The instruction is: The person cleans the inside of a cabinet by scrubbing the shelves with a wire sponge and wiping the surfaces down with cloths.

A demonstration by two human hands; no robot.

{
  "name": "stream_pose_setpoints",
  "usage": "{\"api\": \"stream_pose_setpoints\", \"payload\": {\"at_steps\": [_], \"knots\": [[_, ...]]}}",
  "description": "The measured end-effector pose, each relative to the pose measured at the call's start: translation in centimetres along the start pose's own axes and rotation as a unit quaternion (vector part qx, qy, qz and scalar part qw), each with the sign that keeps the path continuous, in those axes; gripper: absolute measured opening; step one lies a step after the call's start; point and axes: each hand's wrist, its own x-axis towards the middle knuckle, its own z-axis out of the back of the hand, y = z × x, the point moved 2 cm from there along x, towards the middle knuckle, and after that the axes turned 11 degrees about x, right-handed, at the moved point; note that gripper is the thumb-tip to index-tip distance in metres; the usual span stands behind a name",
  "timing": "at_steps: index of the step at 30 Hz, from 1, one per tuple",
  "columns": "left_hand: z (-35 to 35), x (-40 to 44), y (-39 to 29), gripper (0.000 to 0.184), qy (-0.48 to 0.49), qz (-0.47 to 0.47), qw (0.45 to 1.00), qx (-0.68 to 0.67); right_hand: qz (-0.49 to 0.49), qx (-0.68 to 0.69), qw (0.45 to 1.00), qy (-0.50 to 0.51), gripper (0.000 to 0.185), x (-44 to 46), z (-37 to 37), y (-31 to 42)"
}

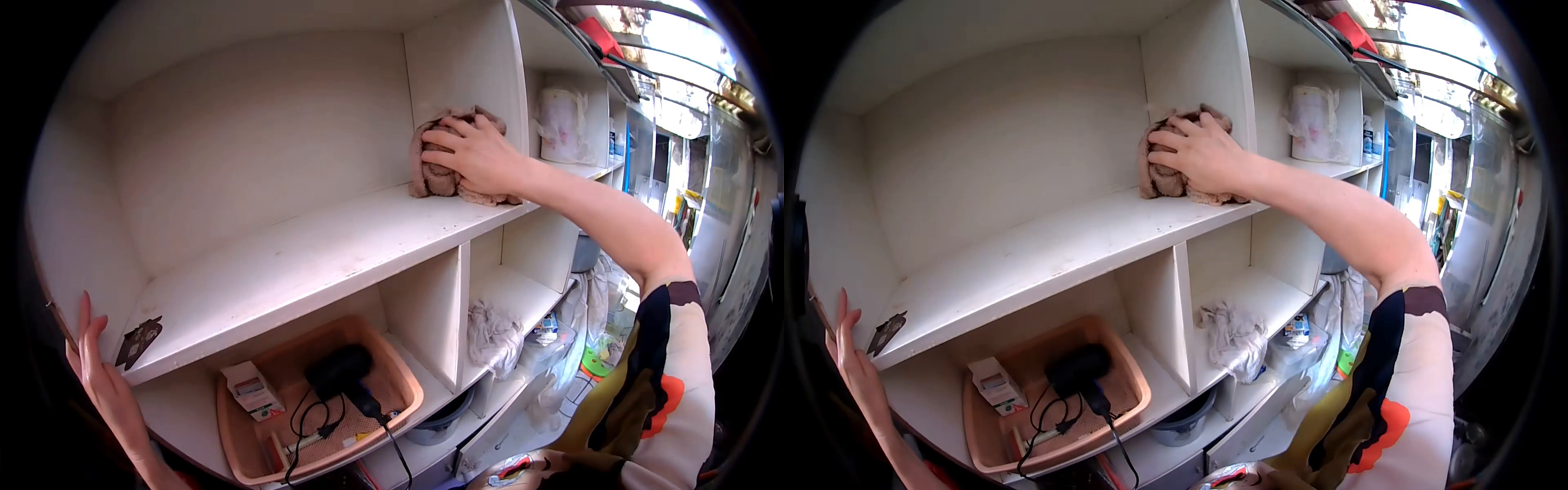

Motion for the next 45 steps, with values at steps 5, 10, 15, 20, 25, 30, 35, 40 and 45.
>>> {"api": "stream_pose_setpoints", "payload": {"at_steps": [5, 10, 15, 20, 25, 30, 35, 40, 45], "knots": [[0.4, -0.1, -0.3, 0.049, 0.013, 0.022, 0.997, -0.075, -0.051, 0.058, 0.992, 0.103, 0.061, 3.2, 0.6, -1.2], [0.3, -0.1, -0.2, 0.050, 0.017, 0.018, 0.999, -0.039, -0.119, -0.059, 0.991, -0.018, 0.067, 10.1, -2.6, -7.4], [0.5, 0.0, 0.0, 0.054, 0.019, -0.026, 0.999, -0.008, -0.101, -0.143, 0.977, -0.120, 0.061, 12.9, -2.5, -9.0], [1.2, 0.2, -0.9, 0.055, 0.014, -0.005, 0.999, -0.032, -0.115, -0.052, 0.992, 0.015, 0.064, 11.6, -3.8, -7.0], [1.8, 0.4, -1.5, 0.050, 0.021, 0.007, 0.999, -0.036, -0.098, 0.118, 0.968, 0.199, 0.075, 9.2, -5.2, -2.9], [2.2, 0.6, -1.9, 0.051, 0.007, 0.010, 0.995, -0.095, -0.172, 0.305, 0.890, 0.291, 0.060, 9.7, -8.7, -2.3], [2.1, 0.7, -1.8, 0.044, -0.027, 0.007, 0.994, -0.110, -0.163, 0.301, 0.886, 0.311, 0.041, 14.8, -5.8, 2.4], [1.9, 0.7, -1.6, 0.042, -0.033, 0.003, 0.993, -0.110, -0.113, 0.443, 0.869, 0.190, 0.034, 22.0, -2.6, 10.5], [1.7, 0.6, -1.5, 0.041, -0.038, 0.014, 0.995, -0.095, -0.065, 0.412, 0.898, 0.139, 0.036, 30.7, 1.6, 19.7]]}}
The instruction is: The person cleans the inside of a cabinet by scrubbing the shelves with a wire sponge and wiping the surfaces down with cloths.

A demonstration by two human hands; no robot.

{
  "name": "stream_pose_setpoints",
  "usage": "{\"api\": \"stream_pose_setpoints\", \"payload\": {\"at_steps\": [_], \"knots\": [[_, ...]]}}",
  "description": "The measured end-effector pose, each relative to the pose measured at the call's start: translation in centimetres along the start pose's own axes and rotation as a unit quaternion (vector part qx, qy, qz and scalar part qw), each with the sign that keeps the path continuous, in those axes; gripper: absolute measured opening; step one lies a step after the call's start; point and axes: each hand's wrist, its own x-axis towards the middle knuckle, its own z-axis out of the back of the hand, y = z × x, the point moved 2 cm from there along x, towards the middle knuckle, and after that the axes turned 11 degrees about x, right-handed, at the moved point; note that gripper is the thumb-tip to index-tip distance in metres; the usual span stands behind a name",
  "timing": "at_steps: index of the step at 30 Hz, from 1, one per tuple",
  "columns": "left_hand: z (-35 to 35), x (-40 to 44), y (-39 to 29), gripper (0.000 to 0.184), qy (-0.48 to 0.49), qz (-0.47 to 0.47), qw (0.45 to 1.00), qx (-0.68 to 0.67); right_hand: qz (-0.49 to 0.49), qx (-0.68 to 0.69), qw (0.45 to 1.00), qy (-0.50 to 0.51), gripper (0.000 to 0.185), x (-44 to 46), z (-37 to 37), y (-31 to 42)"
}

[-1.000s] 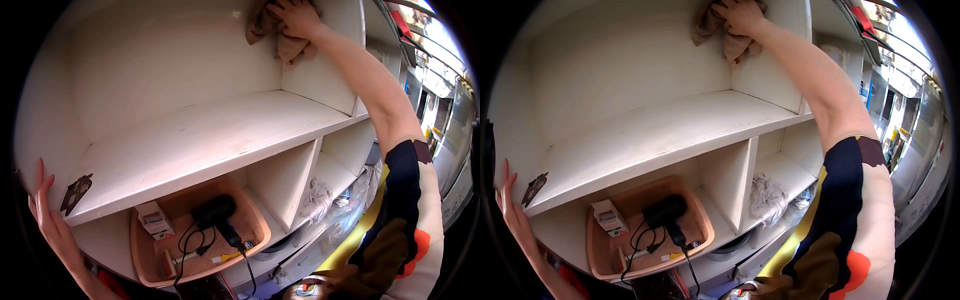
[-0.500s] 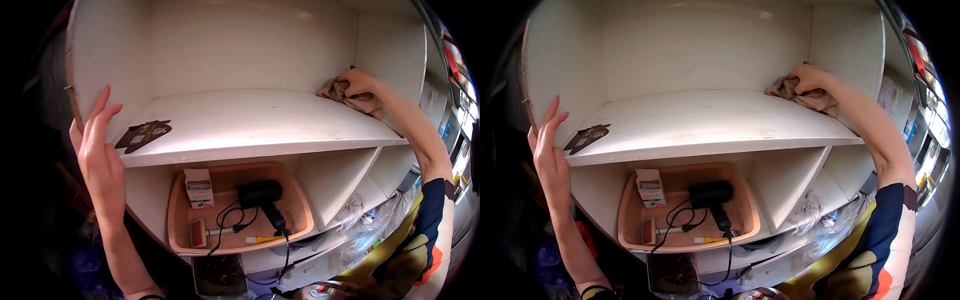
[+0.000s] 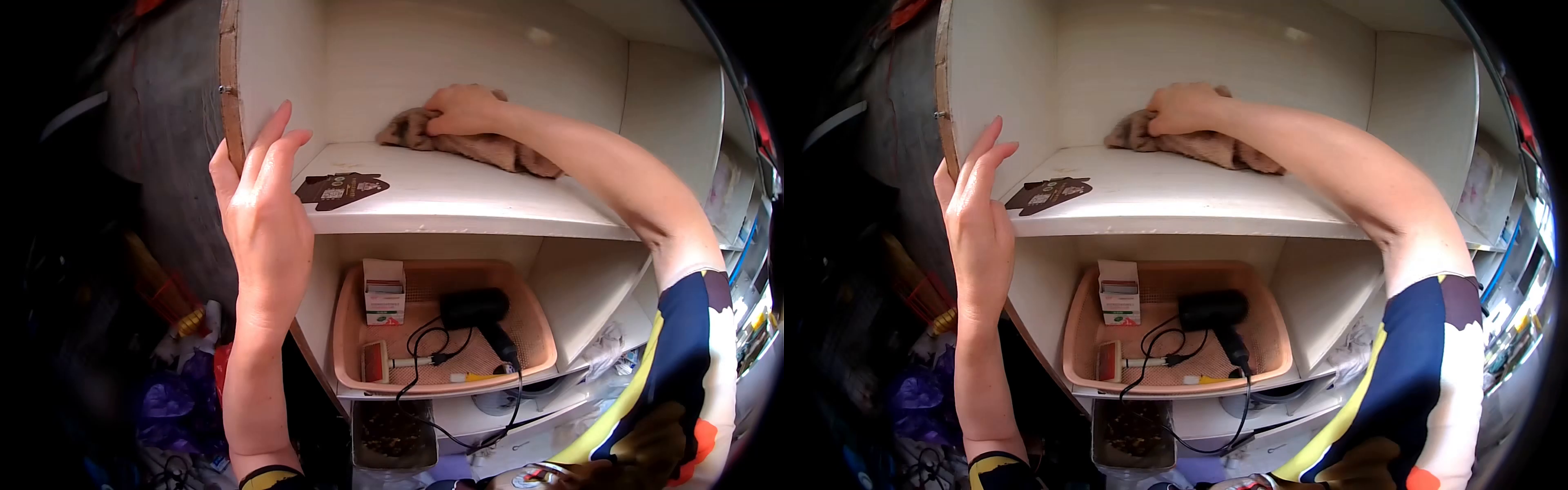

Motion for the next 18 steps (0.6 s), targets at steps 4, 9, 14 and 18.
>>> {"api": "stream_pose_setpoints", "payload": {"at_steps": [4, 9, 14, 18], "knots": [[0.1, -0.1, 0.1, 0.042, -0.006, -0.006, 1.000, -0.002, 0.040, -0.012, 0.998, -0.057, 0.036, 5.9, -3.1, 7.8], [-0.2, -0.1, 0.1, 0.045, -0.005, -0.004, 1.000, -0.013, 0.121, 0.038, 0.992, -0.016, 0.034, 8.0, -2.3, 9.5], [-0.5, -0.1, 0.1, 0.045, -0.042, 0.005, 0.999, -0.012, 0.194, 0.148, 0.967, 0.075, 0.034, 4.9, -0.9, 9.9], [-0.3, 0.0, -0.4, 0.050, -0.040, 0.020, 0.999, -0.030, 0.219, 0.259, 0.937, 0.085, 0.042, -0.6, 1.8, 11.2]]}}
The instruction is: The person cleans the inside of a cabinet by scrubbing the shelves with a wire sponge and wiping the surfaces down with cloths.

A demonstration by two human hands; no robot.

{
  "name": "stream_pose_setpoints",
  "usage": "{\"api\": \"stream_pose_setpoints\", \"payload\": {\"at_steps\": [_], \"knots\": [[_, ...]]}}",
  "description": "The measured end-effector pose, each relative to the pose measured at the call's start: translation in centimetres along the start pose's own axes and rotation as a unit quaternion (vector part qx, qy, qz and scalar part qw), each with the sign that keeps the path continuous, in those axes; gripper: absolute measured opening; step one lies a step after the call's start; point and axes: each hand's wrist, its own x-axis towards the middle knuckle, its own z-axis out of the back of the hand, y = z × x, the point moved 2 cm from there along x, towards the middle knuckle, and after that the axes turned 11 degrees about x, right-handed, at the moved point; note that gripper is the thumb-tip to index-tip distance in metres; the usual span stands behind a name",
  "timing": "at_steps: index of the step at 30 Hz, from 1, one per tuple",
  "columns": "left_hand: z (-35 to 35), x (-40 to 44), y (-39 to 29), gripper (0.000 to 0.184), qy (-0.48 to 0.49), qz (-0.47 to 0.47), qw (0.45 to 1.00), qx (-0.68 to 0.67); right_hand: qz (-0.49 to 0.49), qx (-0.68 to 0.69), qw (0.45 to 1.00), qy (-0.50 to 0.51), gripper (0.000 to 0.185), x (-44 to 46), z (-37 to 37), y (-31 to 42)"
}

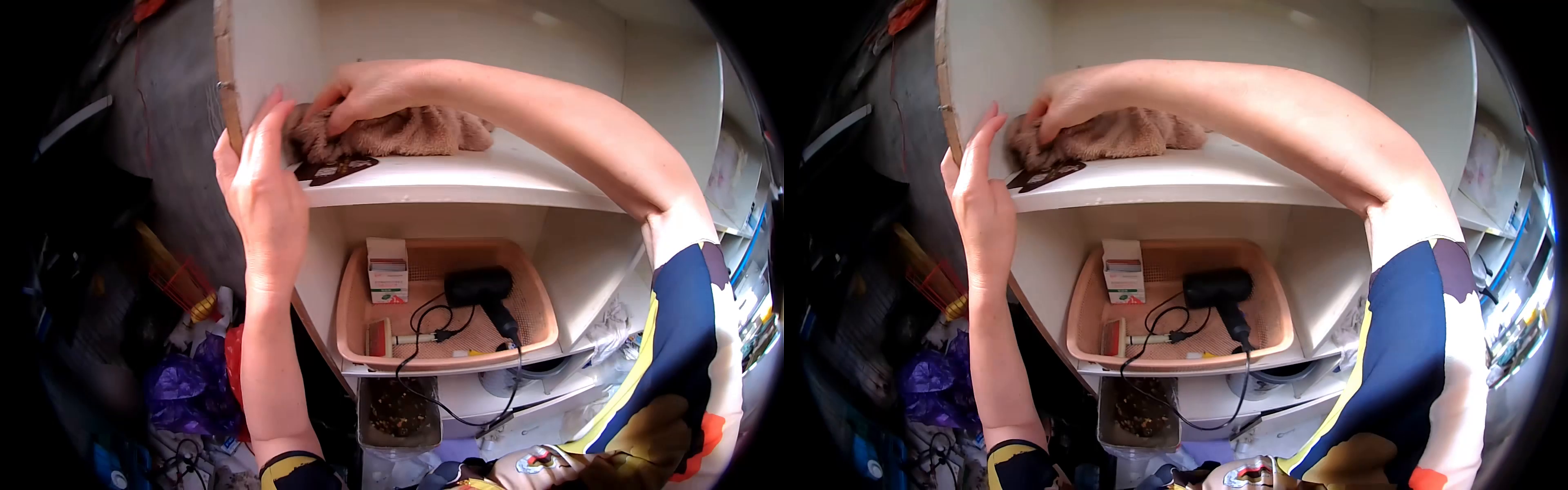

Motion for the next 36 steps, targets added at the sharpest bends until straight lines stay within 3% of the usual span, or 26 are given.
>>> {"api": "stream_pose_setpoints", "payload": {"at_steps": [2, 3, 4, 5, 7, 9, 11, 12, 15, 16, 17, 19, 20, 21, 23, 24, 27, 28, 31, 32, 33, 36], "knots": [[0.0, 0.0, -0.1, 0.060, -0.002, 0.044, 0.995, -0.088, 0.002, 0.042, 0.999, -0.009, 0.042, -1.5, 0.0, 1.7], [-0.2, -0.3, 0.1, 0.062, -0.006, 0.080, 0.984, -0.157, 0.060, 0.053, 0.996, 0.023, 0.042, -2.3, 0.0, 2.5], [0.3, -0.3, 0.6, 0.061, -0.035, 0.026, 0.995, -0.093, 0.119, 0.061, 0.990, 0.053, 0.042, -3.2, -0.1, 3.2], [0.5, -0.6, 0.7, 0.057, -0.081, 0.042, 0.975, -0.203, 0.162, 0.078, 0.982, 0.062, 0.040, -3.6, -0.3, 3.4], [0.9, -1.2, -0.2, 0.048, -0.151, 0.142, 0.924, -0.320, 0.307, 0.058, 0.948, 0.055, 0.033, -4.5, -1.1, 3.7], [2.2, -1.5, -1.9, 0.040, -0.150, 0.182, 0.930, -0.283, 0.260, -0.048, 0.964, 0.020, 0.023, -8.0, -1.4, 5.4], [3.4, -1.3, -4.2, 0.039, -0.094, 0.173, 0.951, -0.238, 0.321, -0.162, 0.933, -0.010, 0.018, -10.1, -1.8, 5.6], [3.6, -1.0, -4.8, 0.039, -0.070, 0.162, 0.957, -0.228, 0.300, -0.172, 0.938, -0.018, 0.018, -11.6, -2.0, 5.5], [3.6, 1.3, -7.2, 0.041, 0.116, 0.139, 0.904, -0.386, 0.324, -0.238, 0.915, -0.023, 0.015, -15.6, -2.2, 5.0], [3.7, 2.5, -8.0, 0.041, 0.171, 0.034, 0.947, -0.269, 0.328, -0.245, 0.911, -0.044, 0.014, -17.0, -2.1, 4.4], [3.3, 3.5, -9.6, 0.042, 0.216, -0.018, 0.946, -0.242, 0.333, -0.251, 0.907, -0.064, 0.013, -18.4, -1.8, 3.6], [2.3, 4.3, -12.0, 0.047, 0.310, -0.030, 0.893, -0.324, 0.337, -0.206, 0.912, -0.114, 0.009, -20.9, -1.1, 1.5], [1.6, 4.8, -12.6, 0.073, 0.348, -0.023, 0.870, -0.350, 0.346, -0.199, 0.907, -0.135, 0.009, -22.3, -0.7, 0.8], [1.1, 5.1, -13.8, 0.073, 0.349, -0.026, 0.869, -0.350, 0.355, -0.192, 0.902, -0.156, 0.008, -23.9, -0.4, 0.0], [0.6, 5.3, -16.9, 0.107, 0.380, -0.122, 0.847, -0.352, 0.337, -0.202, 0.904, -0.168, 0.011, -26.7, 0.1, -1.1], [-0.1, 5.5, -18.1, 0.124, 0.395, -0.116, 0.851, -0.325, 0.320, -0.211, 0.907, -0.175, 0.014, -28.0, 0.3, -1.8], [-1.0, 5.8, -20.5, 0.119, 0.392, -0.111, 0.866, -0.291, 0.281, -0.156, 0.930, -0.181, 0.020, -33.8, 1.8, -2.6], [-0.7, 6.0, -21.1, 0.107, 0.386, -0.114, 0.869, -0.287, 0.256, -0.157, 0.930, -0.212, 0.022, -36.1, 3.3, -3.0], [-0.8, 5.9, -22.0, 0.095, 0.397, -0.108, 0.879, -0.242, 0.188, -0.112, 0.909, -0.356, 0.025, -44.4, 9.5, -4.8], [-0.8, 5.8, -22.8, 0.080, 0.384, -0.112, 0.886, -0.233, 0.145, -0.106, 0.903, -0.391, 0.029, -47.4, 11.4, -5.1], [-0.8, 5.6, -23.9, 0.080, 0.387, -0.111, 0.887, -0.227, 0.103, -0.099, 0.894, -0.425, 0.033, -49.9, 13.2, -5.3], [-1.7, 5.1, -29.4, 0.069, 0.347, -0.131, 0.889, -0.268, 0.135, -0.049, 0.918, -0.370, 0.049, -54.8, 17.7, -6.3]]}}
